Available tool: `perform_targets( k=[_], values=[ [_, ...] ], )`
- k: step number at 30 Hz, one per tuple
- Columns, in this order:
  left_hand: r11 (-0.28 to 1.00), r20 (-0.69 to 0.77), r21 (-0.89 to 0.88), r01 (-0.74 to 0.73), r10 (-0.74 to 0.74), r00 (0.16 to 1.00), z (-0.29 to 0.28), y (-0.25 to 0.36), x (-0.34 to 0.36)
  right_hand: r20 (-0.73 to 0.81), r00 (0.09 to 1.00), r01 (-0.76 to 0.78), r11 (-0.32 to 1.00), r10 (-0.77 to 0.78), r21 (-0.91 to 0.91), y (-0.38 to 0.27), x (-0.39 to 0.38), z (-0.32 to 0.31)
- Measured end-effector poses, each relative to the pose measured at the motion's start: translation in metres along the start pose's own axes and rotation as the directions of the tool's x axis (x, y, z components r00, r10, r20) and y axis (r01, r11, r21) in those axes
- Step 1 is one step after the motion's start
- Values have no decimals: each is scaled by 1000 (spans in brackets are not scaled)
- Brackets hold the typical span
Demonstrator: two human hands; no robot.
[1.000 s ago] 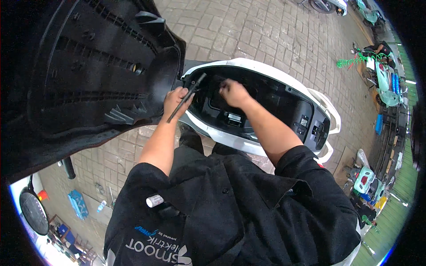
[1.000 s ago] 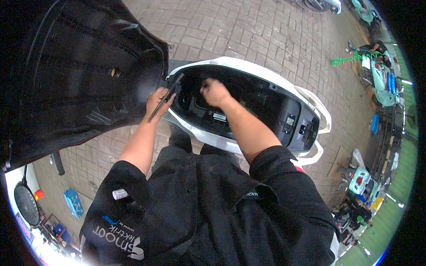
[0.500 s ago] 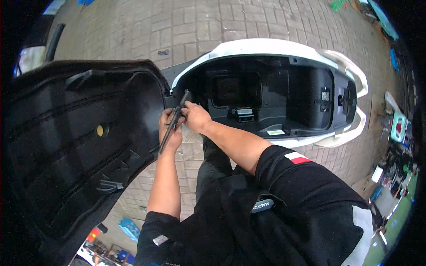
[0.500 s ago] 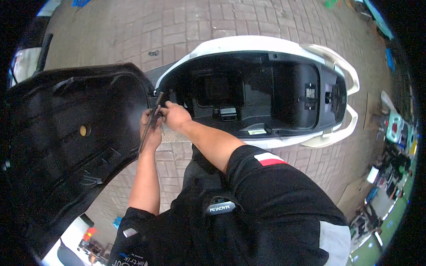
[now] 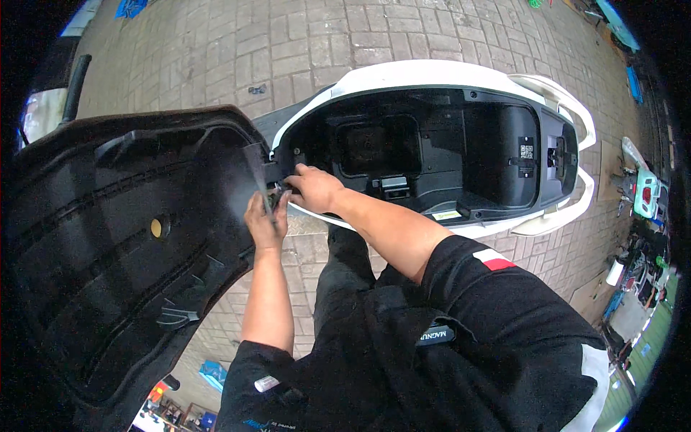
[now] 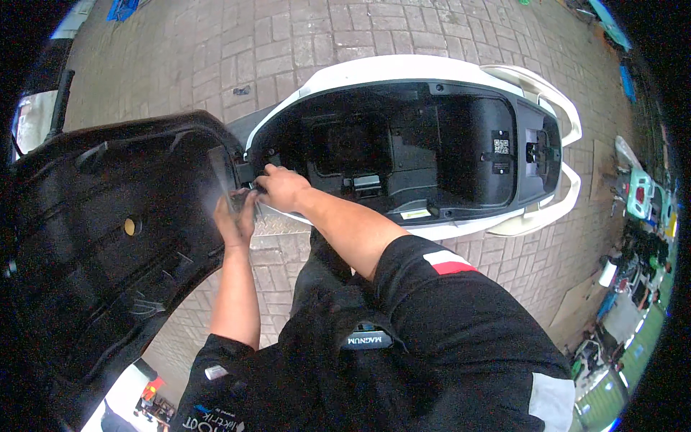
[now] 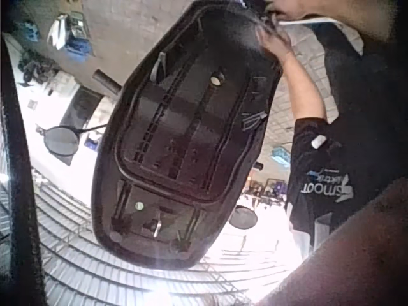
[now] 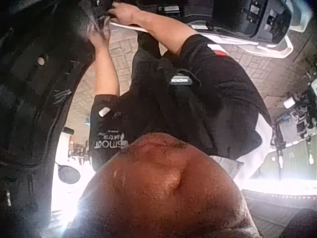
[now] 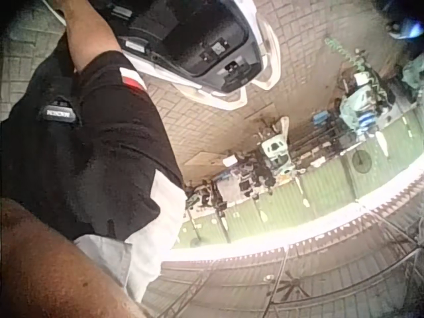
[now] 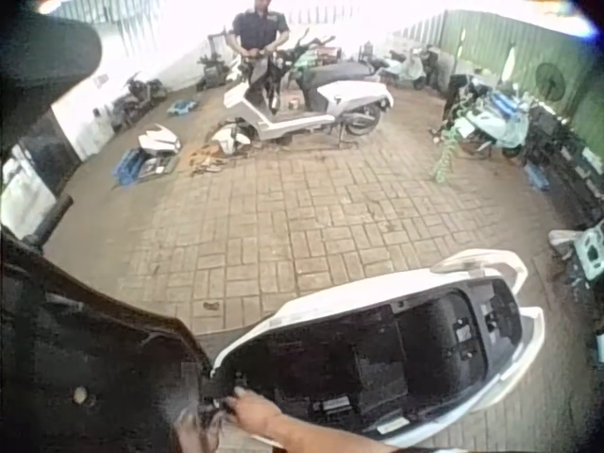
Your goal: The person uses a screwdriver and a socket wrench to work on the internals of a white scooter, then removes a green battery and uses the wrench and a screwdriver to work inside the battery compartment.
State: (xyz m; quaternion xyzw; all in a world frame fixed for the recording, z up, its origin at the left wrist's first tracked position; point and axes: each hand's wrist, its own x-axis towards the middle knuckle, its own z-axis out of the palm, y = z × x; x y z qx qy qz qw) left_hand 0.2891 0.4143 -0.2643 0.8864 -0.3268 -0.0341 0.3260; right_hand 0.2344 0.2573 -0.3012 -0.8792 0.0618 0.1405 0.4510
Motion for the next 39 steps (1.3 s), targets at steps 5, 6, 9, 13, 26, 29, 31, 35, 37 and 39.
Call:
perform_targets(
  k=[5, 6, 9, 13, 26, 29, 31, 35, 37, 39],
  values=[
    [964, -45, -226, 141, -155, 987, 23, -12, -11, -85, 996, -29, 999, 31, 32, -4, -6, 21],
    [922, -51, -360, 144, -173, 984, 26, -7, -12, -82, 996, -29, 999, 31, 30, -3, -5, 25],
    [922, 118, -314, 226, -199, 973, 13, 5, -14, -93, 995, -21, 1000, 21, -1, -2, -4, 28],
    [890, 218, -347, 296, -231, 948, -9, 27, -8, 49, 998, -44, 998, 46, -38, -3, 0, 18],
    [994, -41, -48, 96, -98, 994, 4, 15, -8, 4, 998, 63, 997, -63, 38, 1, 2, 28],
    [980, -103, -171, 102, -121, 987, 5, 26, -6, 32, 996, 81, 997, -81, 17, 2, 4, 33],
    [967, 9, -218, 129, -130, 991, 3, 27, -15, 43, 998, 48, 998, -50, 41, 2, 5, 31],
    [938, 101, -316, 144, -118, 988, -4, 21, -24, 98, 995, -10, 993, -2, 119, -14, 2, 13],
    [932, 95, -335, 135, -109, 990, -6, 14, -21, 109, 994, -19, 990, 3, 141, -12, 4, 14],
    [963, 224, -252, 98, -40, 974, -7, -4, -14, 103, 988, 99, 988, -111, 118, 2, 9, 27]
  ],
)
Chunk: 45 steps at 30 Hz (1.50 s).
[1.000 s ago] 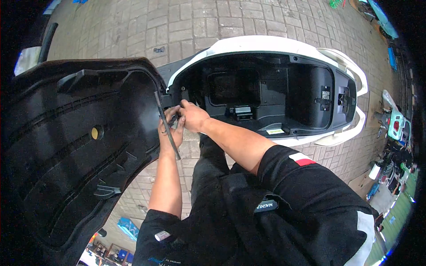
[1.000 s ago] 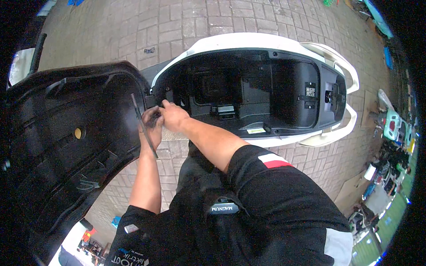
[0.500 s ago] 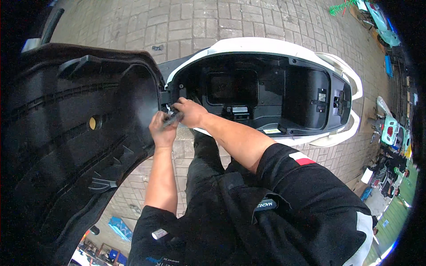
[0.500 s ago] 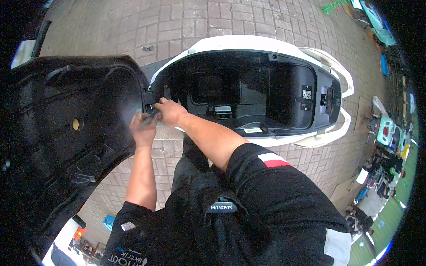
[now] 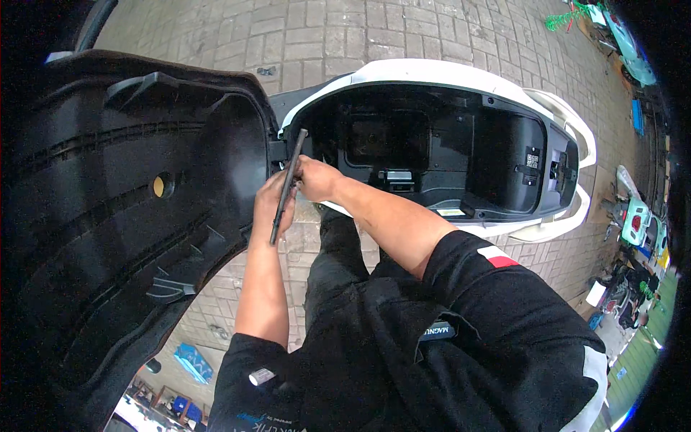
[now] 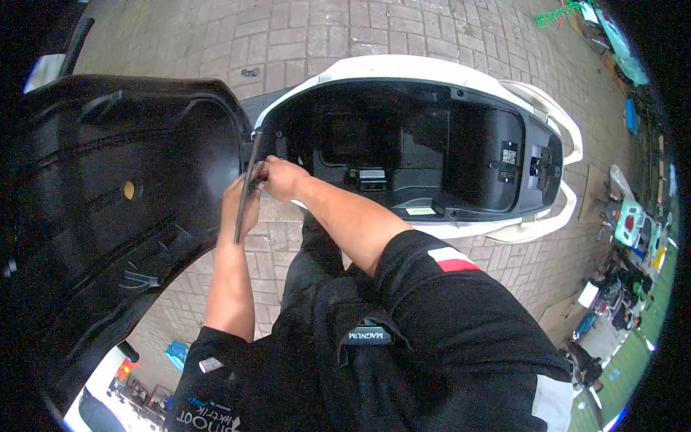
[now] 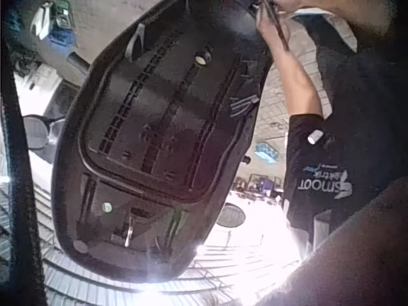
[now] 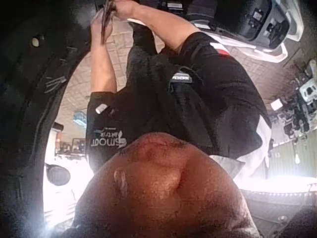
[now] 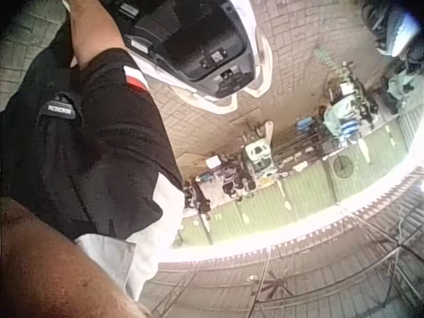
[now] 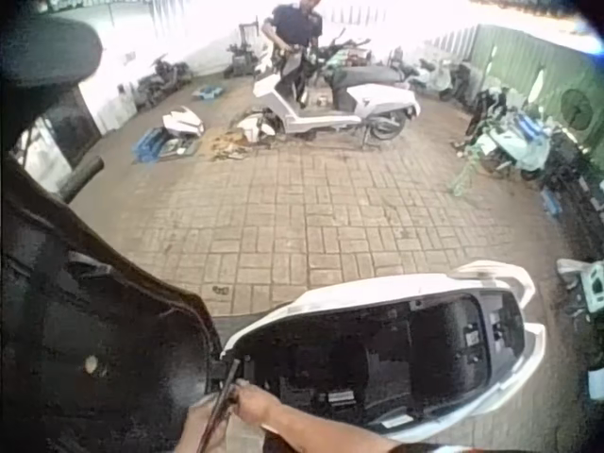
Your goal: The person uses a screwdriver and a socket wrench to work on the internals of a white scooter, then removes a green battery and uses the wrench and a screwdriver to work inside the battery compartment.
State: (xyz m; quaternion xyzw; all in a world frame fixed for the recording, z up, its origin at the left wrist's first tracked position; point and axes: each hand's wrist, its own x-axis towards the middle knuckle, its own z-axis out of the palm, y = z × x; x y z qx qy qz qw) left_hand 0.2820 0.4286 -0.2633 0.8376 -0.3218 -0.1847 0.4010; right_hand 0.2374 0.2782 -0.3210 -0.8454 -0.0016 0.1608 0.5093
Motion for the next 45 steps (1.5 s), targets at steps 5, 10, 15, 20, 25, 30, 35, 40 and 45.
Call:
perform_targets(
  k=[5, 10, 15, 20, 25, 30, 35, 40, 45],
  values=[
    [995, -135, 63, 73, -64, 989, 2, 17, 7, -106, 994, -7, 996, -3, -92, -1, 2, 4],
    [990, -260, 117, 82, -49, 964, 19, 14, 11, -156, 987, 49, 999, -51, -12, 12, 2, 17],
    [997, -110, 70, -19, 27, 994, 17, 11, -3, -144, 989, 9, 998, -17, -57, 18, 6, 23],
    [995, 40, 99, -15, 12, 999, 2, 22, -6, -84, 995, 38, 985, -53, -171, 16, 8, 23],
    [997, 61, -13, 74, -73, 995, -7, 27, -4, 4, 1000, -26, 999, 26, -22, -1, -1, 4],
    [974, 8, 188, -127, 128, 992, -8, 18, 3, -93, 996, -16, 999, 12, -45, 12, 3, 7],
    [962, -220, 236, -136, 189, 957, 8, 17, 6, -92, 994, -53, 998, 51, -15, 7, 9, 2],
    [985, -299, 132, 107, -63, 952, 17, 37, 8, -173, 983, 54, 998, -58, -28, 11, 13, 9],
    [984, -51, 181, -2, 11, 999, 5, 41, -3, -158, 977, 126, 984, -145, -123, 27, 19, 20]
  ],
)
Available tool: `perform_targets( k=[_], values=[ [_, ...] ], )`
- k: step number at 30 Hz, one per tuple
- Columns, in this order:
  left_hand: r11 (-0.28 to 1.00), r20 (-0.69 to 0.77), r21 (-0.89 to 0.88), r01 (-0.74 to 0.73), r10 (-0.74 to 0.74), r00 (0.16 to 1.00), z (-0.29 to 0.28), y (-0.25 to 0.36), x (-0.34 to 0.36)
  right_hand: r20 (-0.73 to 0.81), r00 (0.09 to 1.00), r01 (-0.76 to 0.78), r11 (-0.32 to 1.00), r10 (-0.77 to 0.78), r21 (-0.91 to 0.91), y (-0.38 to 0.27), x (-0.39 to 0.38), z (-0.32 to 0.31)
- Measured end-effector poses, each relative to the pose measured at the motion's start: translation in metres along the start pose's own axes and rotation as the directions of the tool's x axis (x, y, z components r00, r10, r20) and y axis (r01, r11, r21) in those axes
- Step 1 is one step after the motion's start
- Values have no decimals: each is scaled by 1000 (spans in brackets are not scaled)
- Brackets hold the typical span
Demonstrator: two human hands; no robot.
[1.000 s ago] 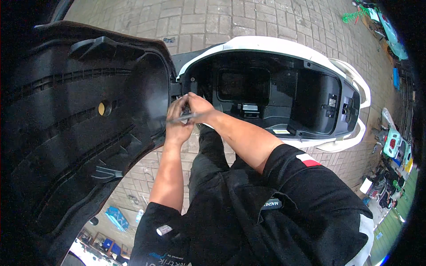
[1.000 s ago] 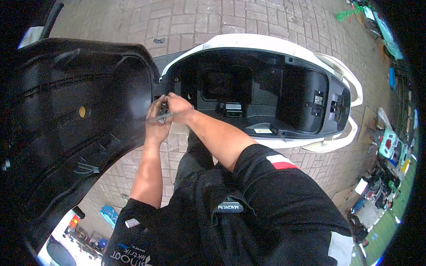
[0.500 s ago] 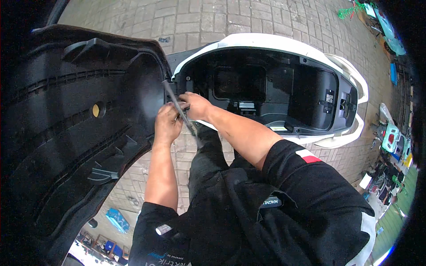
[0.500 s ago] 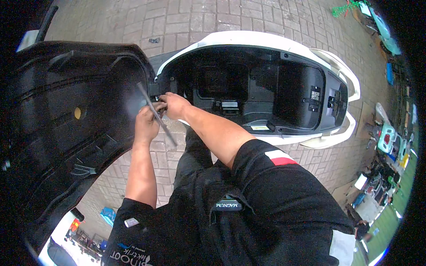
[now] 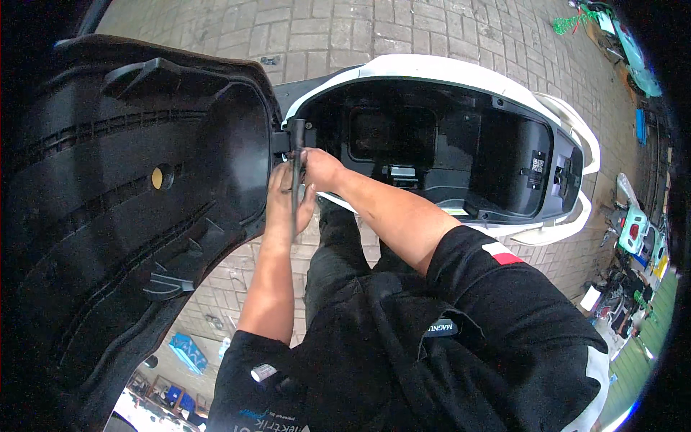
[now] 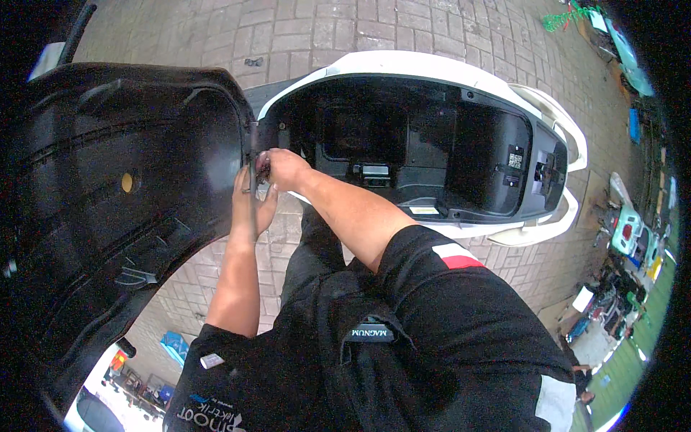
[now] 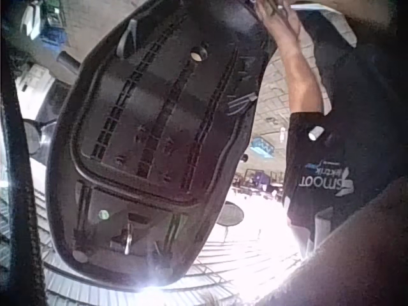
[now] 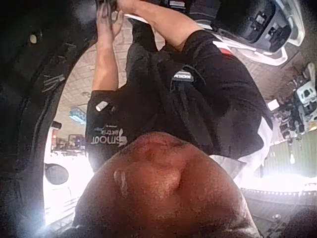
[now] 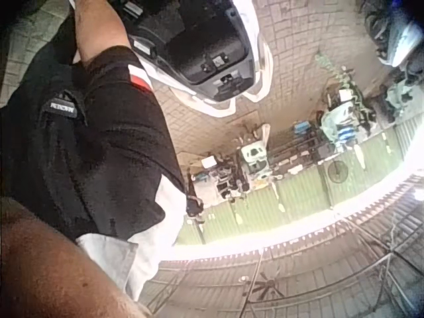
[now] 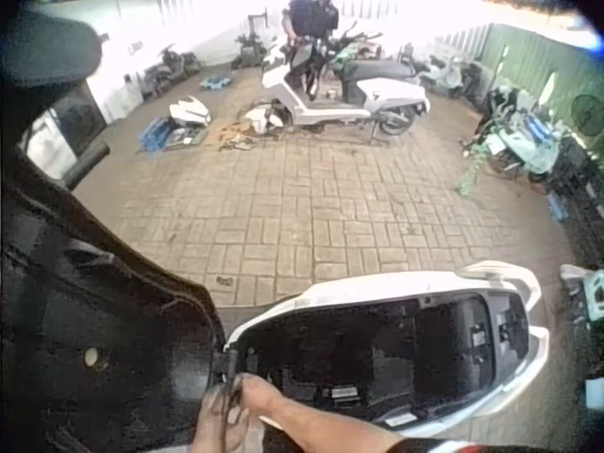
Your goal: The person uses a screwdriver and a socket wrench to work on the internals of a white scooter, then removes a green battery and uses the wrench and a screwdriver to work inside the battery compartment.
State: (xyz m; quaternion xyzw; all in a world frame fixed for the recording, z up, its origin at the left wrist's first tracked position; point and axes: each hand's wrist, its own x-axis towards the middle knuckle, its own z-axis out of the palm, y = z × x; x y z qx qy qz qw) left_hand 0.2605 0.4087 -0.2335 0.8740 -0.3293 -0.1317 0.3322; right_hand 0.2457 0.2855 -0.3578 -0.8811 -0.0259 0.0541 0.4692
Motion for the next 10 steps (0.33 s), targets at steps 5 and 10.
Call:
perform_targets(
  k=[5, 10],
  values=[
    [997, 73, -75, 26, -21, 997, -6, -12, -6, 154, 973, -187, 977, 169, 106, -26, -1, -29],
    [993, 135, 120, -12, -5, 991, 2, -31, -9, 52, 991, -124, 989, 120, 82, -19, -3, -20]
  ],
)
